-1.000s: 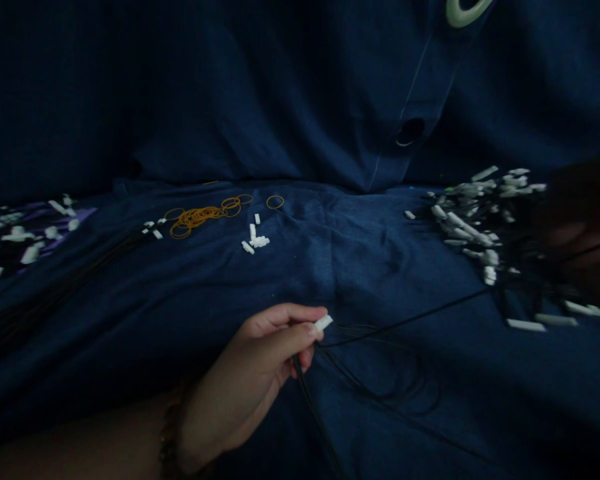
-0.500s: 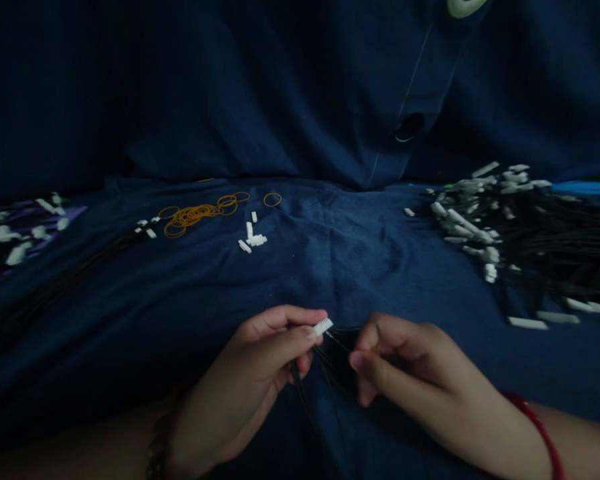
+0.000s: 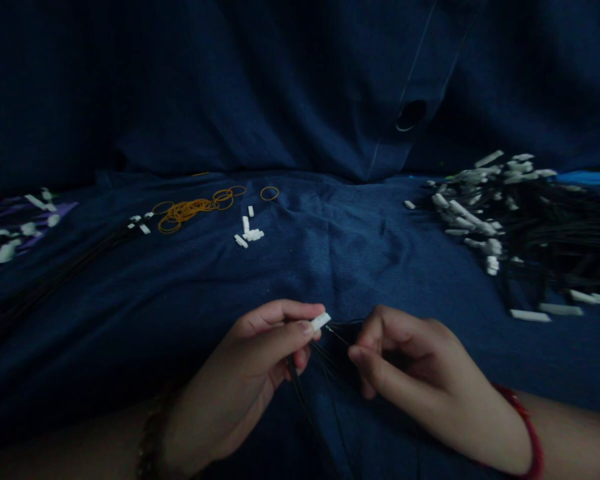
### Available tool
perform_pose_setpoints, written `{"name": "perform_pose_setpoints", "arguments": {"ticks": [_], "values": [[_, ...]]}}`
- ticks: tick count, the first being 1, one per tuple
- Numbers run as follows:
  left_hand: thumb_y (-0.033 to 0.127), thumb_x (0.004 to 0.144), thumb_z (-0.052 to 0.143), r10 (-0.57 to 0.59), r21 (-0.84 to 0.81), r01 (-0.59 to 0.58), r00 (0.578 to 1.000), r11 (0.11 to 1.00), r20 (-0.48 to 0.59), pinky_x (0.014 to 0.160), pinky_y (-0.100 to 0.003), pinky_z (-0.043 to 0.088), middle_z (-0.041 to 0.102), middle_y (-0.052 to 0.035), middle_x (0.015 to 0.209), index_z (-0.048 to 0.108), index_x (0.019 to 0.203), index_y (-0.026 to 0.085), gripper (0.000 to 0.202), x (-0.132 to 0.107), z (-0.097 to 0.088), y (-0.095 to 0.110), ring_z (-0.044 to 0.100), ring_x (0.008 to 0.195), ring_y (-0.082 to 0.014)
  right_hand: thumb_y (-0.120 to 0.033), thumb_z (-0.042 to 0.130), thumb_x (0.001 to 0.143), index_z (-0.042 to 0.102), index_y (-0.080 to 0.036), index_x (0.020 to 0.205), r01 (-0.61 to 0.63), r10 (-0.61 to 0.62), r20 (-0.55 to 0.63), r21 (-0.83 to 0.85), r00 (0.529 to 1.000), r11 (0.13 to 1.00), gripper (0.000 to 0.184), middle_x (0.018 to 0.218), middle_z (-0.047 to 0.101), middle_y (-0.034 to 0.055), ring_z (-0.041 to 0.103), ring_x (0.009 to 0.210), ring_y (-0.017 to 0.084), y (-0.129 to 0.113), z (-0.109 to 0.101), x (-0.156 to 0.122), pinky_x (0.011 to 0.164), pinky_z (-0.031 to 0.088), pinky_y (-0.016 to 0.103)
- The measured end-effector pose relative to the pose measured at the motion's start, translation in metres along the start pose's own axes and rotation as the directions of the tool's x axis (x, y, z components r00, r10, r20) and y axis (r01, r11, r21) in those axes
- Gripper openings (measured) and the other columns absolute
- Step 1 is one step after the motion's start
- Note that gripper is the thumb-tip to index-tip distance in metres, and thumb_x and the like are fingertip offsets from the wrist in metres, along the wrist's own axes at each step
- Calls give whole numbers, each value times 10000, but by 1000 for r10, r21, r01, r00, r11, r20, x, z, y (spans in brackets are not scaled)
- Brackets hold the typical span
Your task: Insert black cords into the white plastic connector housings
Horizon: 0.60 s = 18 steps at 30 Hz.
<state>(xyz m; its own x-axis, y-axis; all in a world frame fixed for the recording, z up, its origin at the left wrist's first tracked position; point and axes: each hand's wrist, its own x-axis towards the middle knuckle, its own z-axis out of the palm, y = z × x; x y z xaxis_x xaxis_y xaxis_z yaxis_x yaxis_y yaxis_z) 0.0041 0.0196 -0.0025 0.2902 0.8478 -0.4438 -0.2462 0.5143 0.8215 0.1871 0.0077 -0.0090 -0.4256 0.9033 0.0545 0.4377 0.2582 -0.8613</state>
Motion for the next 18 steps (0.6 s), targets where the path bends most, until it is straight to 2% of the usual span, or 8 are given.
{"name": "perform_pose_setpoints", "arguments": {"ticks": [9,18], "values": [[196,712,579,8,-16,-8,1000,1000,9,612,-217,344,553,15,708,666,835,202,150,-1,0,-1,442,629,-83,-136,515,757,481,-150,663,120,-138,-139,-131,981,984,101,562,532,-36,480,488,40,-1,4,4,460,368,135],[209,718,575,-2,-10,2,1000,1000,15,610,-221,336,549,18,702,659,845,208,152,-1,0,-1,439,624,-82,-129,522,750,473,-141,638,177,-207,-157,-184,966,967,122,537,506,-45,459,466,22,-5,4,2,453,347,123]]}}
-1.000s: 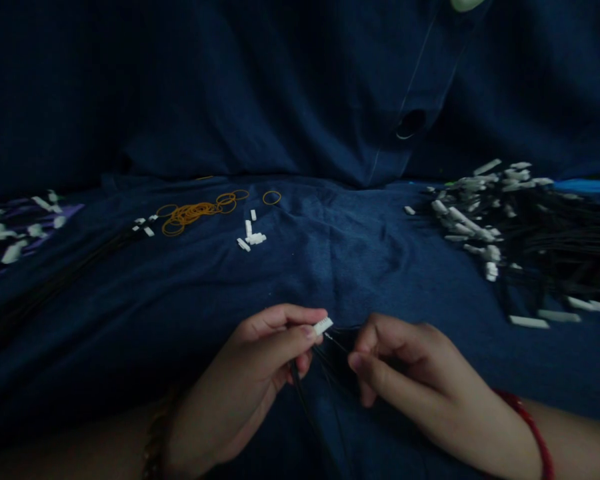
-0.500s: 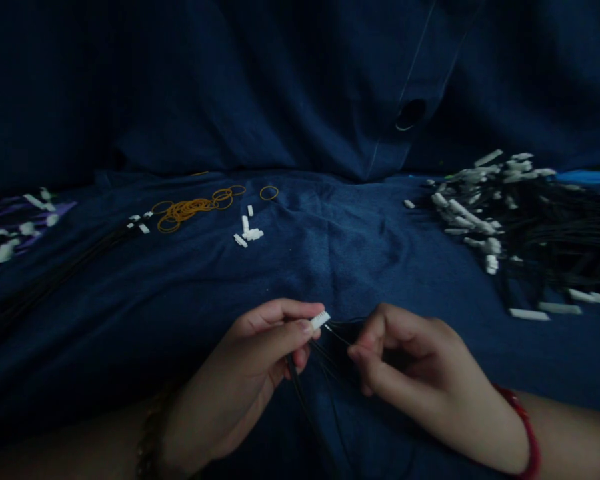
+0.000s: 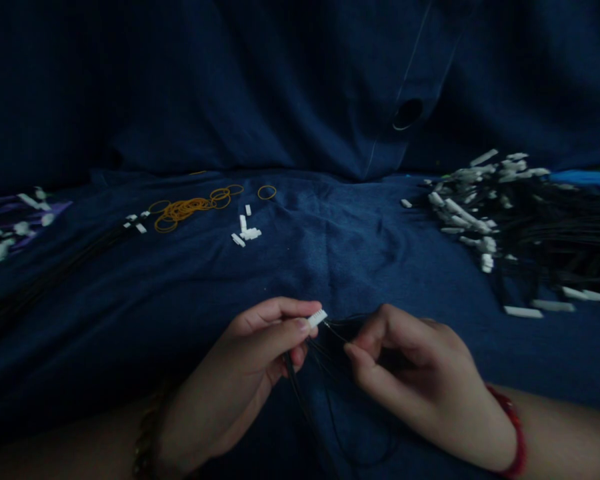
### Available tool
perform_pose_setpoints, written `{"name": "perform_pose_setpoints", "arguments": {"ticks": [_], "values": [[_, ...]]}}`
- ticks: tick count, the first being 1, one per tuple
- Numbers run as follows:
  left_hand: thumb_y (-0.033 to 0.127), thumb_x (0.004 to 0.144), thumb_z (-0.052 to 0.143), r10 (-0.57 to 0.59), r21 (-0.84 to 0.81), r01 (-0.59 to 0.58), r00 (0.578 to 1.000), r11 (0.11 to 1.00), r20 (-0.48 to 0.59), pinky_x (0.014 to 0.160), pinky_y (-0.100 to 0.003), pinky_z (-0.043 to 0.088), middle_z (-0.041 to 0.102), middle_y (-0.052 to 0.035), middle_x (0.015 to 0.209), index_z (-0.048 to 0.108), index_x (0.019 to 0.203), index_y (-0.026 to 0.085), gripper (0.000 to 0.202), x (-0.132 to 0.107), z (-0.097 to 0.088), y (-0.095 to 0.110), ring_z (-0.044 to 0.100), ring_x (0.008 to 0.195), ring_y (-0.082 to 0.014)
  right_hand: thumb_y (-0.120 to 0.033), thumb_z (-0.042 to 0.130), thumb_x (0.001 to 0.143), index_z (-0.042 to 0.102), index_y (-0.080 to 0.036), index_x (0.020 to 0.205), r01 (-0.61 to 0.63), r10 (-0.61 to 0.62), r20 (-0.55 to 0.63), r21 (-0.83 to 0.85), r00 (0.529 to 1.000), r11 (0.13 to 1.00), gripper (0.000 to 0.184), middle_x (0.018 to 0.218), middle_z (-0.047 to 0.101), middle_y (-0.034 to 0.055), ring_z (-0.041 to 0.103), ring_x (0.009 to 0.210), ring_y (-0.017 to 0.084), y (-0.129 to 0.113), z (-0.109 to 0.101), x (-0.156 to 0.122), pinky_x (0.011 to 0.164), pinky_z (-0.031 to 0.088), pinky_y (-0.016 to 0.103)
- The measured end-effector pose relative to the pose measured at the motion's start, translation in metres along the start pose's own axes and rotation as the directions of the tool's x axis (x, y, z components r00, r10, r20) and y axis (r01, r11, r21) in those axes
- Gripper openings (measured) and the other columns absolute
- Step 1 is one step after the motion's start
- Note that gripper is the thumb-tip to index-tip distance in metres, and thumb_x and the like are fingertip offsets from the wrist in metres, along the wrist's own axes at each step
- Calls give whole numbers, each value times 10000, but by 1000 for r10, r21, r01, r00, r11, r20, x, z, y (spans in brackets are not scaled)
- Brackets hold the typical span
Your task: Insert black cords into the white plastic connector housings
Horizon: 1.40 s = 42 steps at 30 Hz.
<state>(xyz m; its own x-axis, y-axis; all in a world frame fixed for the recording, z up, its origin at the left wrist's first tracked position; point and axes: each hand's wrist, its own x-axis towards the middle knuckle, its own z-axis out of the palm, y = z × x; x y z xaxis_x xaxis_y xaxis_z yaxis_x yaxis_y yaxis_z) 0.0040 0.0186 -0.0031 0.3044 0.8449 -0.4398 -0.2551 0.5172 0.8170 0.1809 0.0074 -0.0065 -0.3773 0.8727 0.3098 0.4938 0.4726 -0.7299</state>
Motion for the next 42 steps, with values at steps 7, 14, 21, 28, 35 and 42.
{"name": "perform_pose_setpoints", "arguments": {"ticks": [7,14,21,28,35,42], "values": [[216,729,569,8,67,-8,1000,998,-8,597,-233,316,546,19,713,652,849,211,146,-1,2,0,427,617,-84,-144,508,767,453,-157,654,-50,49,36,19,998,999,126,560,503,-42,458,485,41,0,-1,-2,471,351,144],[209,728,568,33,96,-31,999,995,-17,580,-234,318,549,19,697,651,850,217,147,-2,3,0,434,615,-91,-169,478,795,454,-165,683,-82,80,72,32,994,996,115,572,503,-37,458,498,55,1,0,1,482,347,167],[211,753,551,47,238,-47,999,970,2,555,-227,334,527,29,628,656,875,210,161,0,3,1,447,589,-90,-160,477,792,445,-160,676,-81,79,78,18,994,997,121,560,485,-45,440,487,46,1,0,1,472,331,162],[232,763,548,58,272,-56,998,961,1,555,-221,342,542,32,645,650,880,216,156,-1,4,0,456,601,-90,-191,468,815,490,-155,739,-79,77,97,12,992,997,87,583,501,-36,457,504,55,0,3,1,496,333,178],[256,747,558,53,314,-48,999,948,-9,543,-242,342,543,27,635,643,848,187,149,-1,6,0,467,590,-106,-174,459,817,473,-152,707,-41,42,58,-31,997,999,113,577,477,-33,441,510,56,1,6,1,508,321,181],[254,748,564,57,296,-55,998,954,2,560,-235,337,539,30,650,642,829,196,127,-2,5,-1,455,603,-98,-164,449,818,469,-155,717,-23,27,63,-63,998,998,104,587,480,-30,449,527,64,0,4,3,520,327,189]]}}
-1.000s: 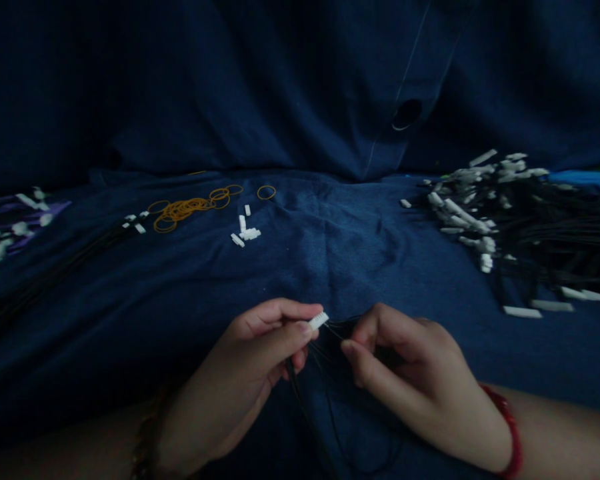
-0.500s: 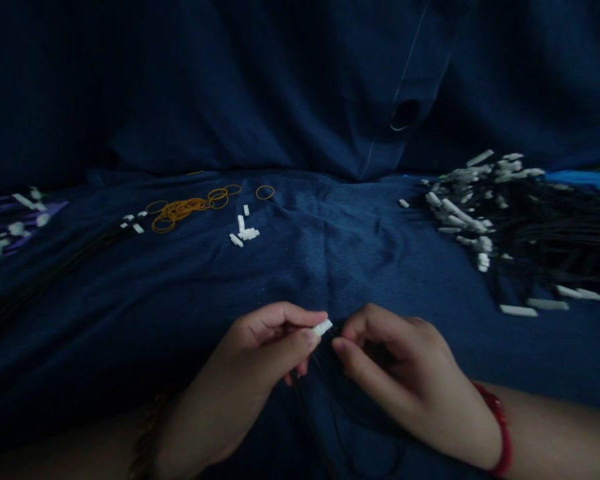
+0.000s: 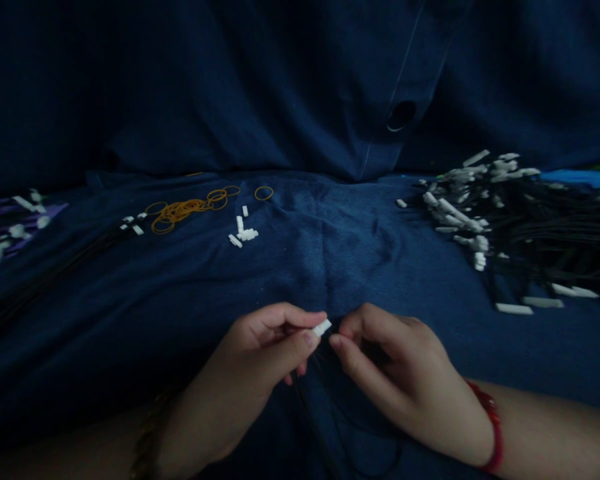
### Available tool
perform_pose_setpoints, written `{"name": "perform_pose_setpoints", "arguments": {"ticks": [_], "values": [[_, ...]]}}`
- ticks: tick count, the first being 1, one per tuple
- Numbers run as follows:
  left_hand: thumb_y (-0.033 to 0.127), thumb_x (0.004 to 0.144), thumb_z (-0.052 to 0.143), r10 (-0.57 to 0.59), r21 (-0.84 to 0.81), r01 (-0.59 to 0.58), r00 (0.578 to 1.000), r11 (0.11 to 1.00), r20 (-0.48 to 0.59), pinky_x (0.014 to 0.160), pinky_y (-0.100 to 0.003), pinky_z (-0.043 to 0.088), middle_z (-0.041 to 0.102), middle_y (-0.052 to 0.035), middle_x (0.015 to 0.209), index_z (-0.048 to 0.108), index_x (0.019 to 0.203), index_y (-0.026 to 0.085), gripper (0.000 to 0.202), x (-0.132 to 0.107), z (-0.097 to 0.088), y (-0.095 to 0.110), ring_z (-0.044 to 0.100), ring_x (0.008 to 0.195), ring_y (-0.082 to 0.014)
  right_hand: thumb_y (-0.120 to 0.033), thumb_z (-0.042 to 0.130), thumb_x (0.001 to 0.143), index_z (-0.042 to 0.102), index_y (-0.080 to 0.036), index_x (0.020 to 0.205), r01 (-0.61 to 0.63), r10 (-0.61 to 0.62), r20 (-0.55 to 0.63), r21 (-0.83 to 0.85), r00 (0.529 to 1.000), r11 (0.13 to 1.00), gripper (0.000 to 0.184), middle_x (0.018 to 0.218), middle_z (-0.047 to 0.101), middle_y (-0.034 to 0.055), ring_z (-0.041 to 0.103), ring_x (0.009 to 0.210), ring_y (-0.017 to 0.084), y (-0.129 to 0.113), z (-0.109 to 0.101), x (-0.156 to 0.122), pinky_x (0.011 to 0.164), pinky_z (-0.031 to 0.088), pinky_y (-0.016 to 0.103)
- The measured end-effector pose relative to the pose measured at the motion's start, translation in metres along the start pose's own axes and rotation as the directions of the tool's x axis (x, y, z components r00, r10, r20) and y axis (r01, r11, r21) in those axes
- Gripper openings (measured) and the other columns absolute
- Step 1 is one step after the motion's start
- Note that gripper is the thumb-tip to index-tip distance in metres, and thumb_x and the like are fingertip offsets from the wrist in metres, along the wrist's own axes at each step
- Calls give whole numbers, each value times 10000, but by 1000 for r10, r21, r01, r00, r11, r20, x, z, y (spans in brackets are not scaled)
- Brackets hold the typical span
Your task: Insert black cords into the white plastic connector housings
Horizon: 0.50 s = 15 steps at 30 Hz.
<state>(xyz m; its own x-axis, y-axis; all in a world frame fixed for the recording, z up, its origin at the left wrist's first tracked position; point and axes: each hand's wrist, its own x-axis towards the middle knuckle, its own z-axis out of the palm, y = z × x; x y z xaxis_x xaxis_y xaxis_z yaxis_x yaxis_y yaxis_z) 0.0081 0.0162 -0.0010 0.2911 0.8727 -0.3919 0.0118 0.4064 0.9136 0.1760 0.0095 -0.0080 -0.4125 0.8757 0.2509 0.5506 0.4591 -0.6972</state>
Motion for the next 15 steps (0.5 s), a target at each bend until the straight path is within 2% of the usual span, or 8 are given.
{"name": "perform_pose_setpoints", "arguments": {"ticks": [3,6,8,12,15], "values": [[244,749,562,0,-87,-2,1000,996,-15,594,-244,331,545,22,699,639,878,215,153,0,-1,0,446,632,-101,-159,470,799,484,-162,801,65,-63,15,-167,998,984,14,638,509,-16,475,580,93,0,-9,2,539,340,214],[222,746,556,-20,-139,17,1000,990,-20,591,-251,316,535,14,703,643,867,207,150,0,-2,2,435,628,-105,-170,509,762,500,-165,869,174,-188,16,-472,982,864,108,752,528,30,488,703,158,-2,-23,3,608,375,272],[210,739,559,-22,-132,20,1000,991,-17,582,-254,311,522,12,682,651,858,194,151,1,-1,3,429,619,-109,-174,517,747,524,-169,870,203,-222,40,-583,974,786,124,815,522,57,475,760,194,-5,-32,4,647,388,315],[201,728,563,-28,-134,28,1000,991,-1,574,-258,307,515,7,676,654,856,183,158,1,-1,6,422,611,-113,-204,497,771,540,-211,929,254,-241,111,-642,964,724,164,833,518,53,477,760,197,-9,-47,10,659,390,330],[199,729,556,-56,-166,58,998,984,17,576,-256,304,509,9,664,645,871,178,169,1,-1,6,416,612,-112,-229,474,805,513,-208,859,243,-225,107,-608,969,756,70,742,523,19,492,645,142,-5,-51,13,570,371,262]]}}
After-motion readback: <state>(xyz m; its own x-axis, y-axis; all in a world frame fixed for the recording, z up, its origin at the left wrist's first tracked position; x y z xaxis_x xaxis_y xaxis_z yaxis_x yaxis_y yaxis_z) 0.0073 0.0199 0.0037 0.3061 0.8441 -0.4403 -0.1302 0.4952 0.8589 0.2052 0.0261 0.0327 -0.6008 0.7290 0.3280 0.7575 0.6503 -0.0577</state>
